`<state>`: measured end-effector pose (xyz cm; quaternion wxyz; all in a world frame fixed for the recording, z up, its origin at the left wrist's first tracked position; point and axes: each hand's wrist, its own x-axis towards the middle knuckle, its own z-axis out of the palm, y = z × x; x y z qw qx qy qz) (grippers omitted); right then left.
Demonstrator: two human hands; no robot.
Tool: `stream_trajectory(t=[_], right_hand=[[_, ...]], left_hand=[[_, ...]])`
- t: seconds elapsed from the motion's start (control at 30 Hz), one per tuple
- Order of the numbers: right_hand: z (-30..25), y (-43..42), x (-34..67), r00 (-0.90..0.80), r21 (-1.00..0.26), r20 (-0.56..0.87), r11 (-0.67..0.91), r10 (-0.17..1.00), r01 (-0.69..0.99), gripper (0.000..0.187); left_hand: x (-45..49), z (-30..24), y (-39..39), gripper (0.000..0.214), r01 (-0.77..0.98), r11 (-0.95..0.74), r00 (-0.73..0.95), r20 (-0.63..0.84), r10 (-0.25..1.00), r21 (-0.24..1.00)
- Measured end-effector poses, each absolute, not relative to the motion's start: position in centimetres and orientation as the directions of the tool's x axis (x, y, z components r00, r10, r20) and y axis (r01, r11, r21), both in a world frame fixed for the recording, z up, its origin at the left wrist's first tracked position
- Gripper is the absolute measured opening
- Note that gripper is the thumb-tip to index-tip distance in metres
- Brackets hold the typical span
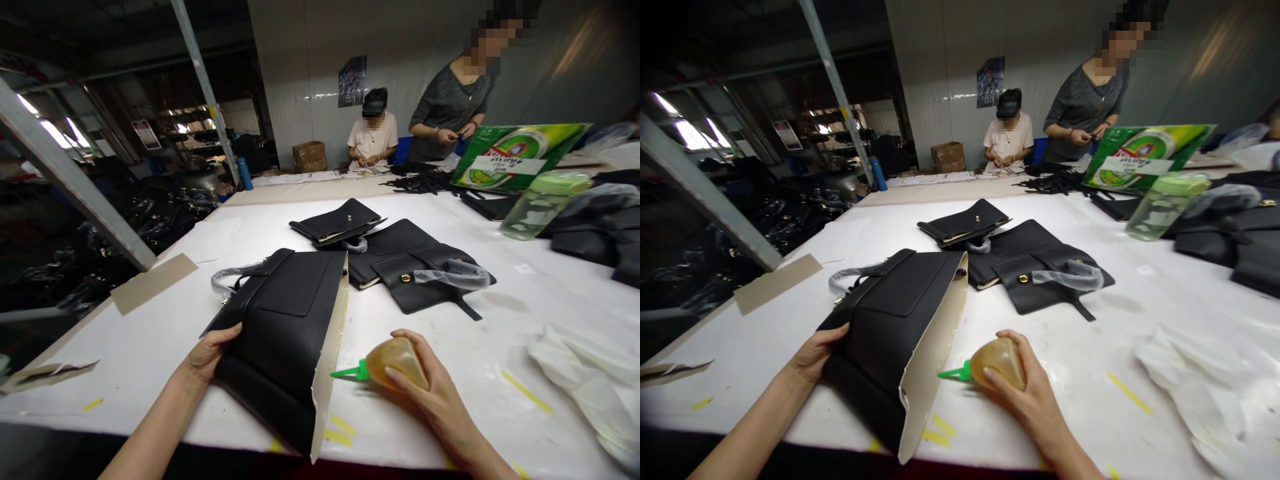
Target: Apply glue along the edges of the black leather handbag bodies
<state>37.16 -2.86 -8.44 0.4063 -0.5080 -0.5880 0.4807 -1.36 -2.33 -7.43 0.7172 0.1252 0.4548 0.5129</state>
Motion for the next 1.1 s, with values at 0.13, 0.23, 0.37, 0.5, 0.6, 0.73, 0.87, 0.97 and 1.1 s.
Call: stream_trajectory(t=[0.13,0.23,0.37,0.5,0.6,0.73,0.87,0.97,1.1], right_hand=[[-8.7,-3.1,37.2,-0.239,-0.974,0.010,0.064,0.971,0.217,0.052],[-8.8,-3.1,37.3,-0.238,-0.974,0.021,0.074,0.971,0.212,0.052],[-9.0,-2.9,37.5,-0.169,-0.971,0.019,0.058,0.985,0.231,0.053],[-9.3,-3.0,37.5,-0.293,-0.977,0.022,0.083,0.956,0.197,0.052],[-9.3,-2.6,37.6,-0.207,-0.973,0.038,0.084,0.978,0.216,0.051],[-9.4,-1.9,37.7,-0.107,-0.957,0.095,0.120,0.990,0.263,0.050],[-9.4,-2.4,37.5,-0.103,-0.959,0.087,0.111,0.991,0.261,0.051],[-9.2,-2.9,37.3,-0.193,-0.973,0.035,0.077,0.981,0.216,0.053],[-9.0,-2.6,37.2,-0.191,-0.973,0.040,0.082,0.981,0.217,0.052]], left_hand=[[-1.6,-7.6,-2.2,0.023,-0.634,0.427,0.094,-0.485,0.870,0.645],[-2.0,-8.0,-2.2,0.025,-0.641,0.435,0.146,-0.456,0.878,0.632],[-2.6,-8.5,-2.2,0.027,-0.650,0.449,0.212,-0.421,0.882,0.613],[-2.7,-8.5,-2.2,0.029,-0.665,0.458,0.246,-0.406,0.880,0.590],[-2.7,-8.4,-2.1,0.030,-0.655,0.461,0.237,-0.416,0.878,0.599],[-2.6,-8.2,-2.2,0.028,-0.645,0.457,0.218,-0.426,0.878,0.612],[-2.6,-8.2,-2.1,0.028,-0.657,0.445,0.221,-0.409,0.885,0.609],[-2.6,-8.3,-2.1,0.029,-0.662,0.442,0.220,-0.406,0.887,0.605],[-2.7,-8.5,-2.1,0.029,-0.654,0.443,0.196,-0.429,0.882,0.613]])
